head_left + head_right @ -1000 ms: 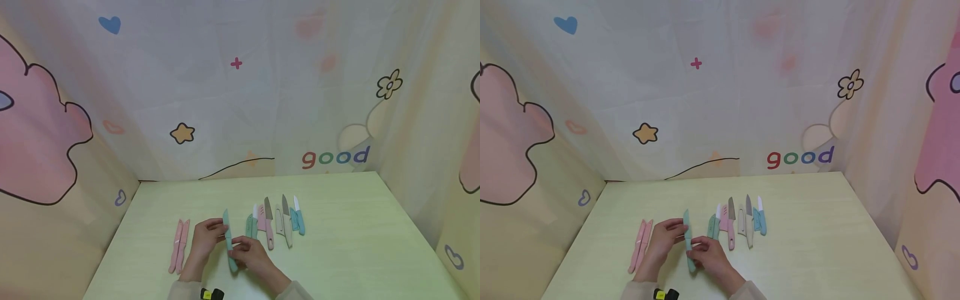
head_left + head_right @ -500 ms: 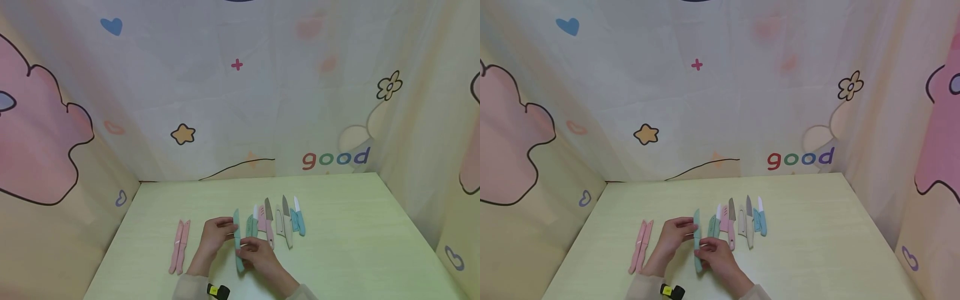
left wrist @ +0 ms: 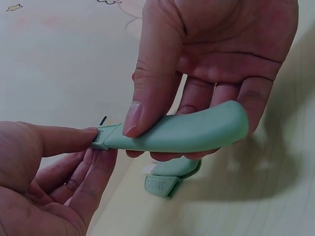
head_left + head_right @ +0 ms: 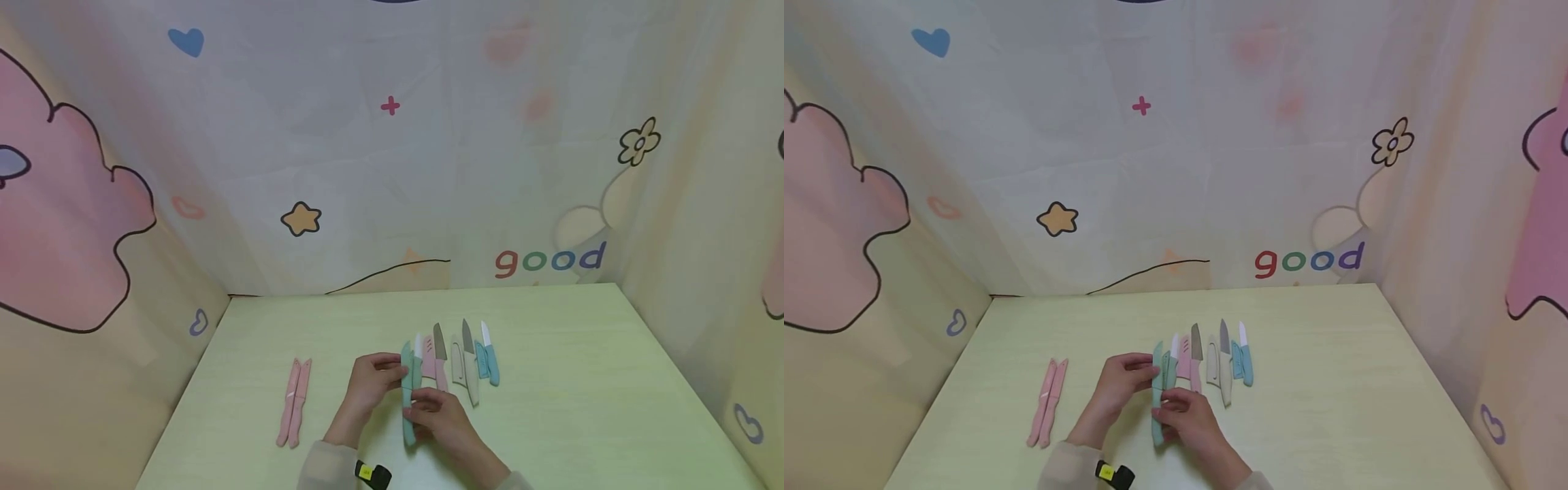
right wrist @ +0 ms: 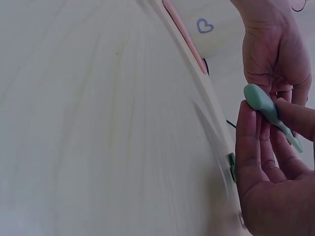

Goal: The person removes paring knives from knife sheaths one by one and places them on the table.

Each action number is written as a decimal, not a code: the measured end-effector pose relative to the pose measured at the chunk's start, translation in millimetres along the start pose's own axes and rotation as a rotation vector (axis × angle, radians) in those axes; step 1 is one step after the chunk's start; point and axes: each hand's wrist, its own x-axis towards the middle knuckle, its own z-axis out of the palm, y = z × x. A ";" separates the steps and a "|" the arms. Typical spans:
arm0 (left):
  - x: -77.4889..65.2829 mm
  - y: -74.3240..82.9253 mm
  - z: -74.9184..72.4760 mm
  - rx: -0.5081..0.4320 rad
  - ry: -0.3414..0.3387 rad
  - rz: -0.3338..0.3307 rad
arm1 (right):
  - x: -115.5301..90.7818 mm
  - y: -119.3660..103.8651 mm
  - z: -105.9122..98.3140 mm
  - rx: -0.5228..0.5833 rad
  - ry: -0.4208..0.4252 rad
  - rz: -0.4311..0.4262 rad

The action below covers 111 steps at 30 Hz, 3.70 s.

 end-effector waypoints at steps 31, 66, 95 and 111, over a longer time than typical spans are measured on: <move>1.4 0.4 32.2 -0.029 0.041 -0.019 | -13.3 -6.7 -22.6 -0.017 0.062 0.048; 0.1 -3.0 35.1 -0.047 0.017 -0.018 | -16.8 -5.4 -26.0 0.012 0.043 0.075; -0.1 -4.0 35.3 -0.052 0.016 -0.019 | -18.8 -6.5 -22.2 0.001 0.045 0.053; -0.9 -1.2 32.0 -0.034 0.011 -0.032 | -18.0 -2.6 -25.0 -0.012 0.028 0.072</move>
